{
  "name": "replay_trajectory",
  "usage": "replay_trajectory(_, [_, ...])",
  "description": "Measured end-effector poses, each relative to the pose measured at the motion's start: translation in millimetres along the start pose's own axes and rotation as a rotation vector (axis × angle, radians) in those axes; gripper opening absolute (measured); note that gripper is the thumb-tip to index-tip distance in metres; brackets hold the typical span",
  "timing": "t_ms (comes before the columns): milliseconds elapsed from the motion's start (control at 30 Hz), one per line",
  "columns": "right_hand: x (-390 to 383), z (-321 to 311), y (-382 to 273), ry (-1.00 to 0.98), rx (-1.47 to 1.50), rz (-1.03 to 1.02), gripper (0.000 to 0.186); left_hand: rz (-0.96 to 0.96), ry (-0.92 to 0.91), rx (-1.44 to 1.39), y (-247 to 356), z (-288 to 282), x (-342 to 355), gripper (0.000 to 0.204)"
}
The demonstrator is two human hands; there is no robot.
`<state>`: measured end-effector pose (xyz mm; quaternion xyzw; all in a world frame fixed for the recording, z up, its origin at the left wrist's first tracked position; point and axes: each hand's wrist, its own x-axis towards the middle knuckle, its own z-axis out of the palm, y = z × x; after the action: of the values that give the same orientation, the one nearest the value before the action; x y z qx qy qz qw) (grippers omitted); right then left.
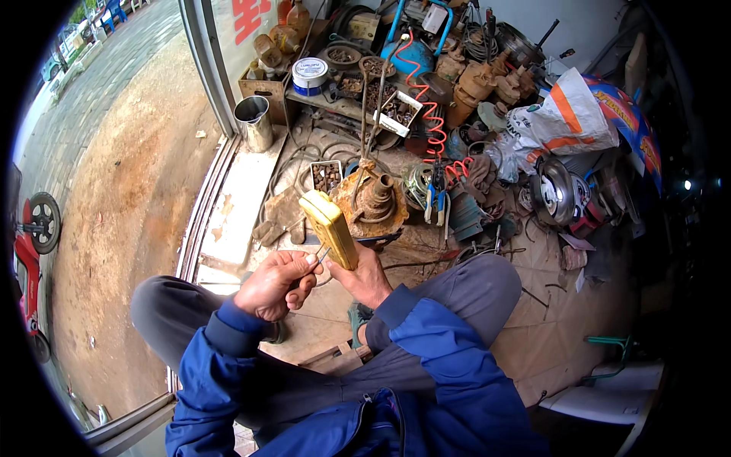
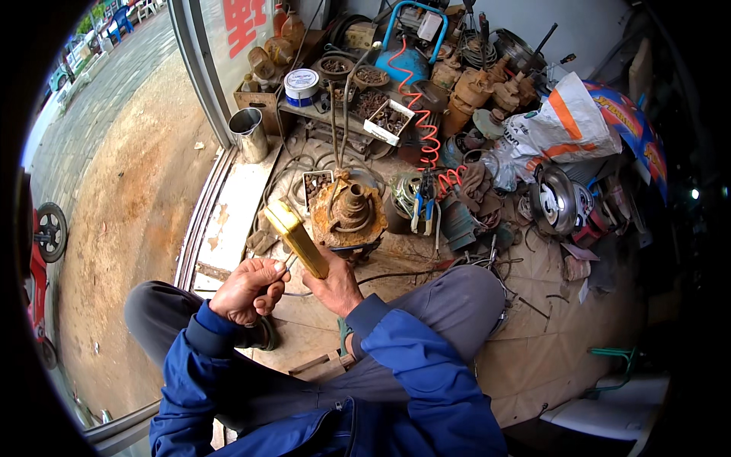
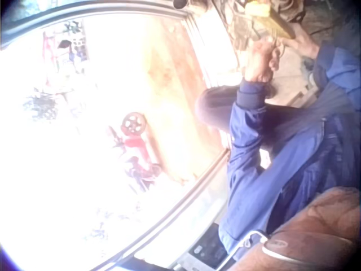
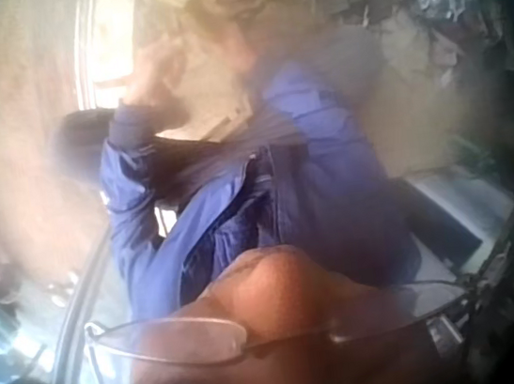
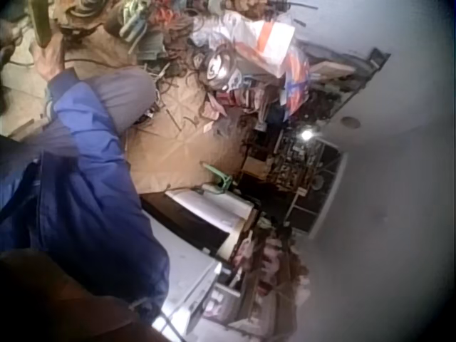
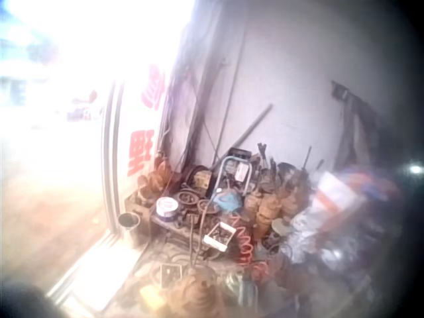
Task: The person sits in a cluttered workshop and repairs a black electrical cord. They strip the wire ends, select a small metal connector from a box of parts, and use a screwdriver to secure the connector onto the wire. They then plug the cord into a yellow power strip to test the connection.
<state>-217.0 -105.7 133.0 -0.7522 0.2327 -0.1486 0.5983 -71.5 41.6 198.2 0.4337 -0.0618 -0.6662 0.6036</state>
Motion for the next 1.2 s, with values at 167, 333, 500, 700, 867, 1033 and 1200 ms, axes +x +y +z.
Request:
replay_trajectory(167, [-0.4,-0.8,-5.0,-0.023,-0.017,0.032,0.046,0.0,0.01,-0.005,-0.2,-0.4,-0.8,0.024])
replay_trajectory(333, [-0.6,-0.3,-5.5,-0.021,-0.022,0.034,0.045,0.0,0.013,-0.001,0.1,0.1,-1.8,0.024])
replay_trajectory(500, [-0.6,-0.4,-3.2,-0.017,-0.022,0.03,0.045,0.003,0.008,-0.014,-0.5,-0.5,-1.2,0.024])
replay_trajectory(700, [-0.3,1.1,0.7,-0.017,-0.007,0.036,0.045,0.009,0.001,-0.006,-1.1,-2.3,-0.6,0.025])
replay_trajectory(867, [-1.0,-0.1,-5.1,-0.025,0.008,0.025,0.045,0.008,0.007,-0.003,-1.5,-2.1,-1.3,0.025])
replay_trajectory(1033, [-1.2,-0.1,-3.6,-0.018,-0.009,0.03,0.044,0.009,-0.001,-0.009,-2.4,-2.6,-0.5,0.025])
replay_trajectory(1200, [-1.5,0.8,-6.6,-0.005,0.001,0.019,0.041,0.011,-0.004,-0.005,-1.8,-2.5,-1.0,0.026])
